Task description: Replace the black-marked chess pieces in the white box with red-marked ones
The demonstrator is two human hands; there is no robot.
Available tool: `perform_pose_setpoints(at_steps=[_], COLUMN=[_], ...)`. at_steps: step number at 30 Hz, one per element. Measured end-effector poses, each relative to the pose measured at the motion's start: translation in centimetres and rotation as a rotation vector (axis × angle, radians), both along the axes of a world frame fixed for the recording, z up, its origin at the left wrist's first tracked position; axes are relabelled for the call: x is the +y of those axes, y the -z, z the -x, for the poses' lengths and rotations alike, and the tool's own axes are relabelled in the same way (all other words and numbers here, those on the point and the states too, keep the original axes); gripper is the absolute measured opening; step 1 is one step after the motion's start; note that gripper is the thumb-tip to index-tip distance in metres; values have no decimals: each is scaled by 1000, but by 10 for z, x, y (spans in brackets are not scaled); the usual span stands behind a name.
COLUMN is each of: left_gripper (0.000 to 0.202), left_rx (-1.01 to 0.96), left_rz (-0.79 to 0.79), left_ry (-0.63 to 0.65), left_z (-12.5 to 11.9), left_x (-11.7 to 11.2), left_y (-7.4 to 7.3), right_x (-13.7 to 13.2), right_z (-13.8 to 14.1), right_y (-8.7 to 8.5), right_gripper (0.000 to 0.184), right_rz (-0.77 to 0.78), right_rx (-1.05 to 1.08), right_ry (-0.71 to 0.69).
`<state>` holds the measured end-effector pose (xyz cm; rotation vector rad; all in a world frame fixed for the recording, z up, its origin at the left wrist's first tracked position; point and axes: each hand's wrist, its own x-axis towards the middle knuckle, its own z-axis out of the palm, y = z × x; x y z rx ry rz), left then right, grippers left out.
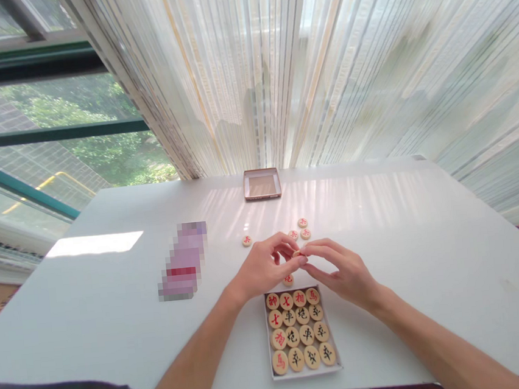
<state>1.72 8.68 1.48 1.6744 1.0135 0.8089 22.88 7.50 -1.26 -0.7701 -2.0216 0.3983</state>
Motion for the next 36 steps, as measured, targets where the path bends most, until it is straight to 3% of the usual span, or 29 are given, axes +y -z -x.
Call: perform_pose_setpoints(at_steps=[16, 22, 29, 36], left_gripper=[19, 20, 19, 15], left_rx=[-39, -6, 56, 67], left_rz=[-7, -40, -105, -156], left_ry=[122, 108, 74, 82], left_z=[10, 10, 8, 4], left_x=[1, 1, -1, -1], left_y=[-3, -2, -2, -2], right_x=[-1, -3, -4, -3], right_z=[0, -1, 1, 2], right_y=[0, -3, -7, -3], right_gripper=[34, 28, 15, 17], right_rz=[76, 210, 477, 609], right_rx=[33, 69, 184, 282], right_ry=[4, 4, -3, 17])
